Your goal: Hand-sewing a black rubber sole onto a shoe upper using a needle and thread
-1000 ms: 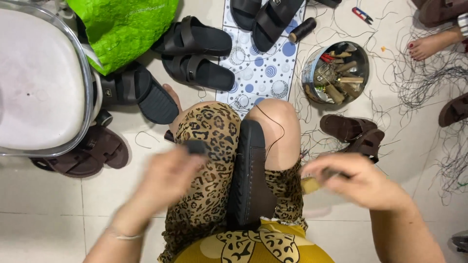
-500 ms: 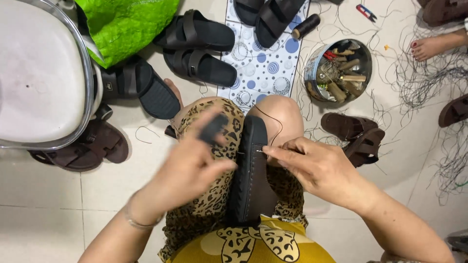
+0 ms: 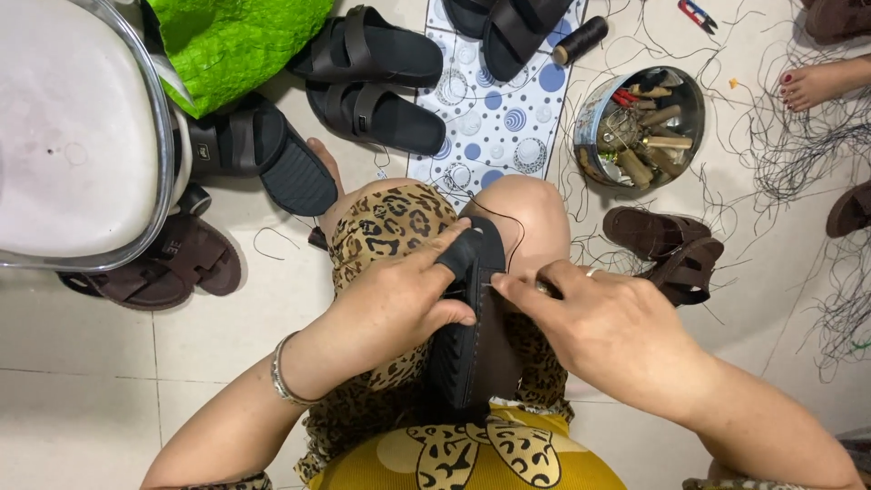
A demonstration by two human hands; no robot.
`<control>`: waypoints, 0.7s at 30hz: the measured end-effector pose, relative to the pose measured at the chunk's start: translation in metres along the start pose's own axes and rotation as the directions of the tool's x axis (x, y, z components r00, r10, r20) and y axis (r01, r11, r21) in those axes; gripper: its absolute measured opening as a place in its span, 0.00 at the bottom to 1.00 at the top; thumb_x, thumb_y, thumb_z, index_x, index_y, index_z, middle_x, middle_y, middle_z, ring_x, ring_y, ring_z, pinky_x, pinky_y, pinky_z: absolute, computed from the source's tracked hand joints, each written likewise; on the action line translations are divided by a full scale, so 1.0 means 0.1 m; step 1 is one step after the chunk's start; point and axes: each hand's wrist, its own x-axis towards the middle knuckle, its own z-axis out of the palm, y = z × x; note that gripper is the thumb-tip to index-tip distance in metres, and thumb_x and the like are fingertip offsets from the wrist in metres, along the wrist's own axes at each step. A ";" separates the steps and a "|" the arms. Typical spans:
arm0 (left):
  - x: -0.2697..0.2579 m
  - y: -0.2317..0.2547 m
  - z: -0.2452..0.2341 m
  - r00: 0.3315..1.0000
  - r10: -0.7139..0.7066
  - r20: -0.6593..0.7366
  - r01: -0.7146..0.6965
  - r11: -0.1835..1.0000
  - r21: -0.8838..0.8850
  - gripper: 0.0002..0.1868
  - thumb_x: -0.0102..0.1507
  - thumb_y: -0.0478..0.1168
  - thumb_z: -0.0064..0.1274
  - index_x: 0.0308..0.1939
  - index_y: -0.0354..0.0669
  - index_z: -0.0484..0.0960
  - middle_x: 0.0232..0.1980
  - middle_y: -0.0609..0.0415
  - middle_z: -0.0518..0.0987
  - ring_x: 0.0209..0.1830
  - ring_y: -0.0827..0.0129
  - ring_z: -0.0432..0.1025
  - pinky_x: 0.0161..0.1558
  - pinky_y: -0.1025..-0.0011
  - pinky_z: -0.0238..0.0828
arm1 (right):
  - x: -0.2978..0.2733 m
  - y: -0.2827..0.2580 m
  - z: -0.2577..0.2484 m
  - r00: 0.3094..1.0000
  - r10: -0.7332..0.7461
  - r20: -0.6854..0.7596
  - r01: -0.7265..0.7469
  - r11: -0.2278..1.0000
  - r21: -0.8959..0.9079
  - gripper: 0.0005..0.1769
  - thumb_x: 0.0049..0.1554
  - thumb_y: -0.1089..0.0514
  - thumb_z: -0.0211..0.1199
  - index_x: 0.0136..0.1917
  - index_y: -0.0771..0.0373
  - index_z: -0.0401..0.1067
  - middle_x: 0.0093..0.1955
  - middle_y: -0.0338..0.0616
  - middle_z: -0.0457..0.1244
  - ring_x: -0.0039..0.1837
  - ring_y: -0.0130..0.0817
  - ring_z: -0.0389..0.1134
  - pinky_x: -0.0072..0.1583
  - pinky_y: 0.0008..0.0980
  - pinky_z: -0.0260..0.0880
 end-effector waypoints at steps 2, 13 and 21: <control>0.01 -0.02 -0.01 1.000 0.008 -0.006 -0.008 1.000 0.026 0.20 0.57 0.45 0.64 0.31 0.29 0.75 0.70 0.28 0.68 0.37 0.53 0.81 0.31 0.68 0.78 | 0.09 -0.05 0.21 1.000 0.017 0.003 -0.017 1.000 0.003 0.12 0.55 0.57 0.60 0.54 0.57 0.68 0.38 0.44 0.63 0.24 0.36 0.64 0.26 0.35 0.65; -0.24 0.03 -0.26 0.993 -0.045 0.107 0.112 0.621 -0.776 0.03 0.57 0.30 0.61 0.33 0.37 0.83 0.51 0.52 0.83 0.38 0.72 0.75 0.43 0.75 0.71 | 0.03 0.07 0.30 0.986 0.089 -0.143 -0.019 0.904 0.428 0.18 0.55 0.60 0.66 0.58 0.66 0.71 0.43 0.47 0.73 0.28 0.33 0.70 0.29 0.31 0.69; -0.03 0.27 0.07 0.998 0.061 -0.031 -0.066 0.983 -0.173 0.05 0.61 0.23 0.49 0.36 0.27 0.68 0.31 0.40 0.76 0.16 0.65 0.71 0.16 0.77 0.72 | -0.06 0.05 0.30 0.984 -0.004 -0.179 0.023 0.994 0.108 0.18 0.54 0.63 0.68 0.57 0.70 0.73 0.36 0.45 0.70 0.27 0.30 0.68 0.23 0.26 0.67</control>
